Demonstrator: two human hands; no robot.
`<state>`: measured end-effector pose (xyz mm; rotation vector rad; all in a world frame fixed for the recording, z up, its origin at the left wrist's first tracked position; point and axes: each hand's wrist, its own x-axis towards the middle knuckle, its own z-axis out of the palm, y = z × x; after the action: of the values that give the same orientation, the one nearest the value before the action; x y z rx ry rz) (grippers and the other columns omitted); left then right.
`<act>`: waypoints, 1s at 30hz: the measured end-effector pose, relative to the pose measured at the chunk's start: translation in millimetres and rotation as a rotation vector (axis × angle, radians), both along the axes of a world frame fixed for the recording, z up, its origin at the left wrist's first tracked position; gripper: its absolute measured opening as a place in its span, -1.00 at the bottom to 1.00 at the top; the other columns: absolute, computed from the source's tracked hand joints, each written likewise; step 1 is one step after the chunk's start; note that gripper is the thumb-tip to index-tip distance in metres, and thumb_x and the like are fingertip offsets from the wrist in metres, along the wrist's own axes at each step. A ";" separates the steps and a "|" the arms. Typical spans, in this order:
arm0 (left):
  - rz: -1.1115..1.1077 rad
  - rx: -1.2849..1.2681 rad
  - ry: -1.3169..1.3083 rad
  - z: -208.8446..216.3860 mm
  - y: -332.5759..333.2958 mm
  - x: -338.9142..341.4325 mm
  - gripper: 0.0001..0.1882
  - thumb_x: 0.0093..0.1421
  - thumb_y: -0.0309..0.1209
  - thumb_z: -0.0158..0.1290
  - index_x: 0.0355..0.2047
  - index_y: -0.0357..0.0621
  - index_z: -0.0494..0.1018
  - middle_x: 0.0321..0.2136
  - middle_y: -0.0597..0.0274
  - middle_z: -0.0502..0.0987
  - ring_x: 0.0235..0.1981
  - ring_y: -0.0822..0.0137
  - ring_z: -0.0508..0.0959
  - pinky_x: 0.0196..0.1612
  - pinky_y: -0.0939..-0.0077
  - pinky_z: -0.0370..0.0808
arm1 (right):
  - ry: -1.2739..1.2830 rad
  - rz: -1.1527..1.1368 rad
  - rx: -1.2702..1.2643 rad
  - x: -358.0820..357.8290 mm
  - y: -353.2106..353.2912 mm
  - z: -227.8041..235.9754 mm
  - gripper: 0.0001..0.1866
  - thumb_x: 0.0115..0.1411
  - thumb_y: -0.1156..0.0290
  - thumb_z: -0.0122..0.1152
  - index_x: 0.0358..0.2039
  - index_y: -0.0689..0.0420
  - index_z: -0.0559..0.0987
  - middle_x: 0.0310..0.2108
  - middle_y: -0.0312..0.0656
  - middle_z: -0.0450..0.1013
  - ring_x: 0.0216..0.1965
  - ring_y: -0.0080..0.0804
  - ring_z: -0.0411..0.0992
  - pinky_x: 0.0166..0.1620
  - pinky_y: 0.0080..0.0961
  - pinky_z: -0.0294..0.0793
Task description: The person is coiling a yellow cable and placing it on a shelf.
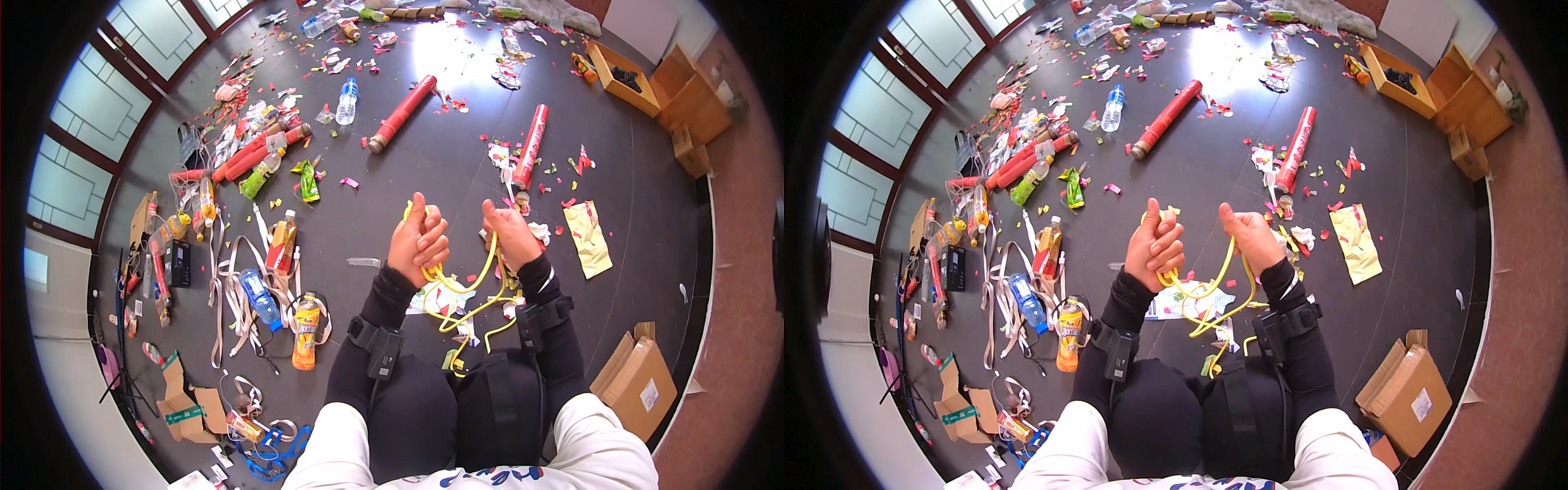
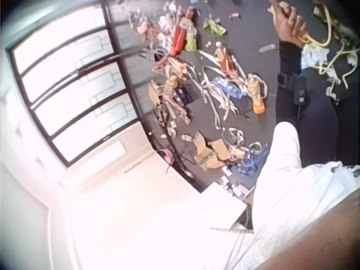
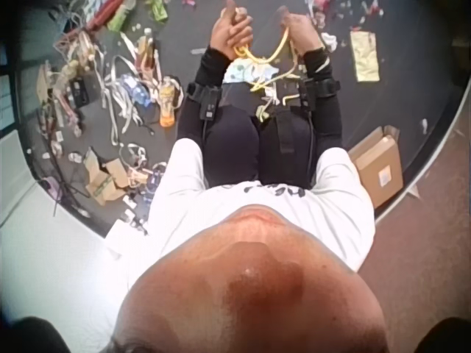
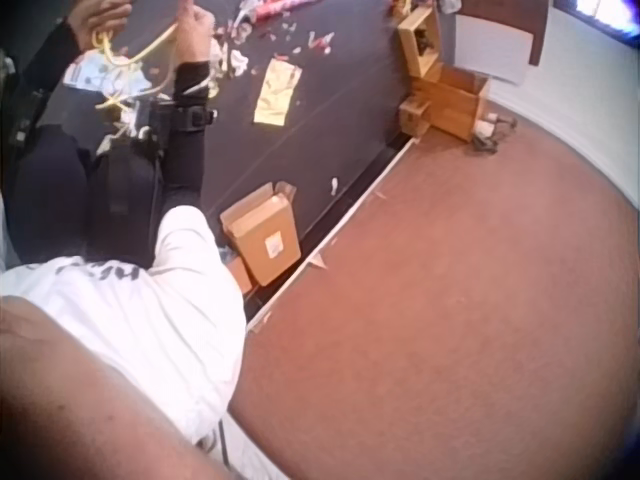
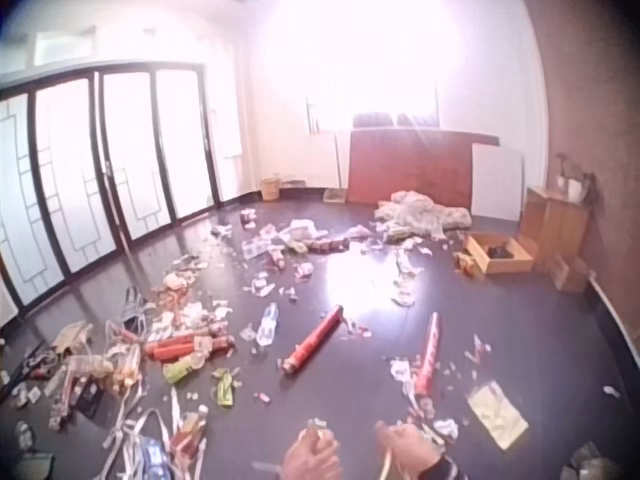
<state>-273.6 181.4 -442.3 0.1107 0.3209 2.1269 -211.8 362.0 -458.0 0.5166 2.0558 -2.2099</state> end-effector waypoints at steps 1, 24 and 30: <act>-0.006 -0.097 0.014 -0.7 -0.2 0.3 -0.55 0.22 0.03 -0.36 -0.61 -0.05 0.13 -0.89 0.44 0.05 -0.96 0.59 0.00 -0.88 0.73 -0.03 | 0.012 0.060 -0.103 3.0 3.6 10.7 -0.53 0.09 -0.08 0.01 -0.68 0.05 0.28 -0.76 -0.45 0.15 -0.72 -0.73 0.16 -0.63 -0.79 0.10; -0.254 -0.442 0.406 -3.2 6.2 10.4 -0.50 0.20 0.11 -0.42 -0.56 -0.07 0.10 -0.62 0.20 0.35 -0.84 0.59 0.07 -0.76 0.75 0.05 | 0.521 -0.015 -0.106 6.2 -15.4 36.2 -0.81 0.00 0.67 0.14 -0.44 0.18 0.33 -0.56 -0.43 0.26 -0.56 -0.82 0.18 -0.49 -0.86 0.14; -0.145 -0.568 0.257 -0.9 12.1 18.4 -0.53 0.21 0.08 -0.40 -0.52 -0.09 0.11 -0.41 0.01 0.44 -0.57 0.31 0.51 -0.40 0.47 0.50 | 0.386 0.045 -0.053 3.2 -19.8 28.1 -0.80 0.01 0.56 0.17 -0.38 0.22 0.34 -0.61 -0.42 0.29 -0.57 -0.81 0.22 -0.52 -0.84 0.19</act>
<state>-255.2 193.5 -443.2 0.0719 1.0220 1.8059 -208.7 342.1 -429.9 0.0365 2.1382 -2.4864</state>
